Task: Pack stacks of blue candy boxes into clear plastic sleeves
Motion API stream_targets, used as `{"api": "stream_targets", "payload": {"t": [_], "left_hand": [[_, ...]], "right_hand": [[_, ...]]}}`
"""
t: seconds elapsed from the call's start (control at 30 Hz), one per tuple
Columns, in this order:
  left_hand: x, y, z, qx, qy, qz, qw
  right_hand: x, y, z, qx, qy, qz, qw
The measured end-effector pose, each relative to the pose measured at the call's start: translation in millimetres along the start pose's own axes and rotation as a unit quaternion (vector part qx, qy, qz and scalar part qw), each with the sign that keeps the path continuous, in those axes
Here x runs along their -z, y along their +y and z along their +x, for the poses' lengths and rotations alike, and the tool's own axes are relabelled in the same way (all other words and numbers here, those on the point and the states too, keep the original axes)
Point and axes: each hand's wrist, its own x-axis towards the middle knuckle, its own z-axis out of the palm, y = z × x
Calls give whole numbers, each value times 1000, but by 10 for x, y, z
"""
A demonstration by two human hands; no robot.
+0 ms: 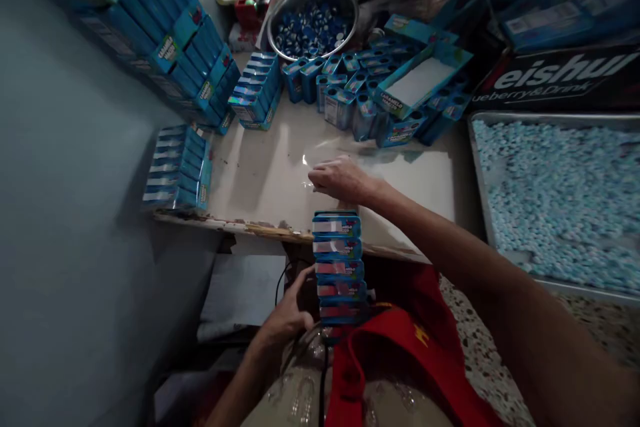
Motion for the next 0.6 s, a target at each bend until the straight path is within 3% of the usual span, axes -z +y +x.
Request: {"api": "stream_targets", "payload": {"t": [0.07,0.17,0.23,0.33,0.4,0.47,0.6], "left_hand": [[137,324,121,-81,70,148,983],[217,895,484,-229,216,334,888],[209,1197,831,-311,213,457,806],[203,1430,1332,-337,104,595,722],[229,1468,1554,-315,46,632,707],[273,1458,1667,-288,26,621,728],[338,1404,1692,-227,87,589,771]], "right_hand": [[-120,18,35,-16,-31,14,999],[-209,-15,50,-37,-36,29,998],[-256,-41,66,-55,-28,43,997],[-334,-50,100,-85,-6,71,994],[-368,-30,110,-97,1,86,992],[-374,6,86,-105,-5,102,989],[-308,96,-132,-138,-49,146,978]]}}
